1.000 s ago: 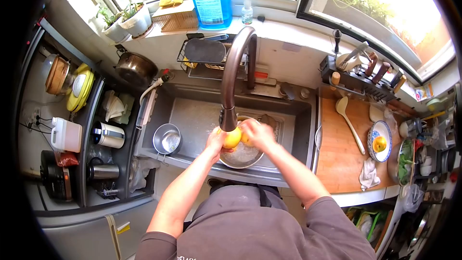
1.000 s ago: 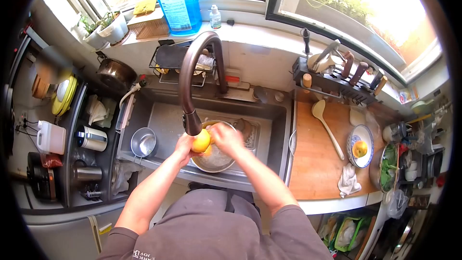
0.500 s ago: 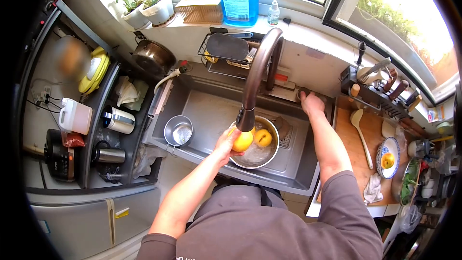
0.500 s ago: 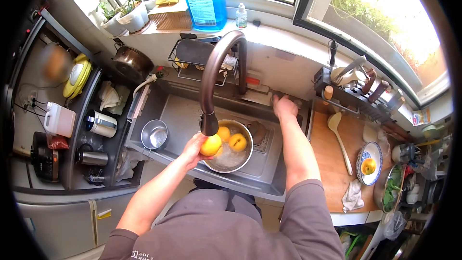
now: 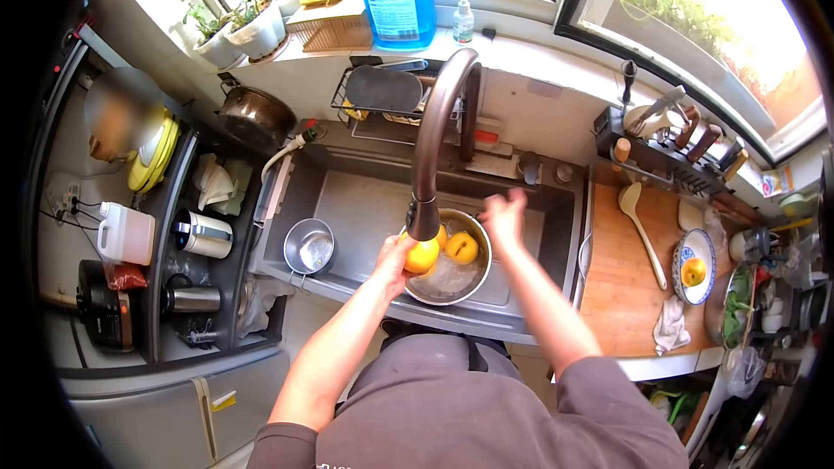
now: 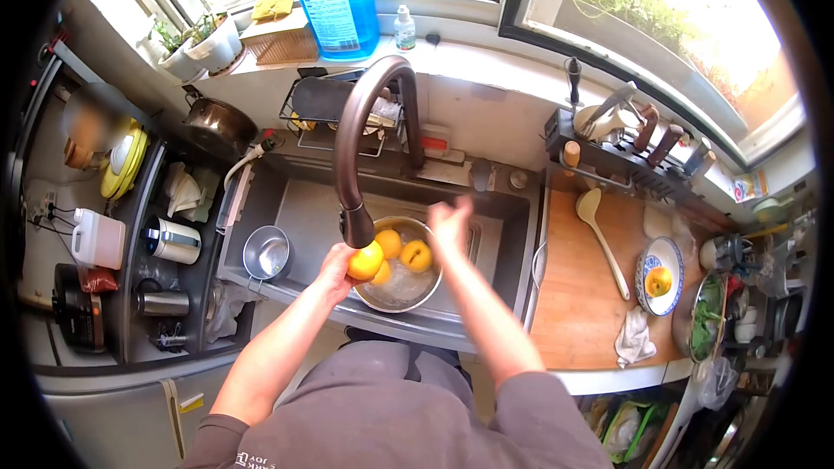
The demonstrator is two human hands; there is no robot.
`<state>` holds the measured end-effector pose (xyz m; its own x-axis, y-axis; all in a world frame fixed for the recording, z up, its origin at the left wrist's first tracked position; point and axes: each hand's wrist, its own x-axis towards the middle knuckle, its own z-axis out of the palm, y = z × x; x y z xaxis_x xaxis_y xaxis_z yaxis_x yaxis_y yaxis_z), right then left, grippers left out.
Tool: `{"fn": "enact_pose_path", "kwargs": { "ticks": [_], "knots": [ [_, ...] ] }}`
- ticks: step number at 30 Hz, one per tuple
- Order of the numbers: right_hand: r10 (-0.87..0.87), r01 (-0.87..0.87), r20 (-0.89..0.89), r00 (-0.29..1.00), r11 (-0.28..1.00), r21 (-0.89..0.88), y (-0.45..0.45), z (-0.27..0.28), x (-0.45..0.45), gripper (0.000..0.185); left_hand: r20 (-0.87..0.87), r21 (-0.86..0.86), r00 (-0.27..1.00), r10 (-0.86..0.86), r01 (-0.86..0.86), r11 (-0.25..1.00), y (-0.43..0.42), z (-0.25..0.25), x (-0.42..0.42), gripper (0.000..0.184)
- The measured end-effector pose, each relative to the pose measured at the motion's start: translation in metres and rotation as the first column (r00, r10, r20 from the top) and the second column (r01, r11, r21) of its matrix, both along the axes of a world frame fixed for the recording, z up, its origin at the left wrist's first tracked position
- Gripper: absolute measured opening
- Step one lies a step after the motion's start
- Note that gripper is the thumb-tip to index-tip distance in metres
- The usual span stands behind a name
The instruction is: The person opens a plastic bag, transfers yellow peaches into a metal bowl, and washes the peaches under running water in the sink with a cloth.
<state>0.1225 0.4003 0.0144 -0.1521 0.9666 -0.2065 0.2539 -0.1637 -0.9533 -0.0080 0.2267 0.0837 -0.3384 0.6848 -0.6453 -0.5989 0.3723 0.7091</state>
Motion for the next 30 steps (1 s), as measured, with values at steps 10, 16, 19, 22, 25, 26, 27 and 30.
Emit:
{"fn": "enact_pose_path", "kwargs": {
  "ticks": [10, 16, 19, 22, 25, 26, 27, 30],
  "knots": [
    [0.44, -0.44, 0.002, 0.898, 0.898, -0.012, -0.109, 0.05, -0.027, 0.056, -0.218, -0.242, 0.936, -0.276, 0.222, 0.944, 0.0, 0.026, 0.005, 0.057],
    [0.065, -0.562, -0.58, 0.812, 0.353, -0.748, -0.093, 0.053, -0.019, 0.051, -0.826, -0.158, 0.342, -0.448, 0.622, 0.767, -0.004, 0.036, -0.003, 0.071],
    [-0.054, -0.621, -0.628, 0.777, 0.104, -0.777, -0.09, 0.082, -0.011, 0.054, -0.844, 0.021, 0.403, -0.354, 0.685, 0.728, -0.01, 0.029, 0.001, 0.073],
    [0.108, -0.7, -0.709, 0.697, 0.316, -0.64, -0.102, 0.061, -0.013, 0.067, -0.551, 0.162, 0.826, -0.122, 0.249, 0.955, -0.006, 0.01, 0.008, 0.049],
    [0.355, -0.421, -0.234, 0.905, 0.828, -0.371, -0.137, 0.103, -0.027, 0.065, -0.18, 0.301, 0.957, 0.226, -0.165, 0.939, 0.002, 0.003, 0.006, 0.027],
    [0.404, -0.422, -0.122, 0.906, 0.862, -0.282, -0.135, 0.088, -0.026, 0.065, -0.18, 0.3, 0.958, 0.223, -0.162, 0.94, 0.003, 0.006, 0.008, 0.027],
    [0.401, -0.419, -0.123, 0.908, 0.864, -0.278, -0.132, 0.075, -0.027, 0.065, -0.091, 0.21, 0.962, 0.256, -0.233, 0.949, 0.006, 0.012, 0.01, 0.028],
    [0.501, -0.55, 0.239, 0.831, 0.805, 0.224, -0.127, 0.065, -0.019, 0.06, 0.012, 0.057, 0.952, 0.306, -0.306, 0.95, 0.004, 0.009, 0.014, 0.032]
  ]
}}
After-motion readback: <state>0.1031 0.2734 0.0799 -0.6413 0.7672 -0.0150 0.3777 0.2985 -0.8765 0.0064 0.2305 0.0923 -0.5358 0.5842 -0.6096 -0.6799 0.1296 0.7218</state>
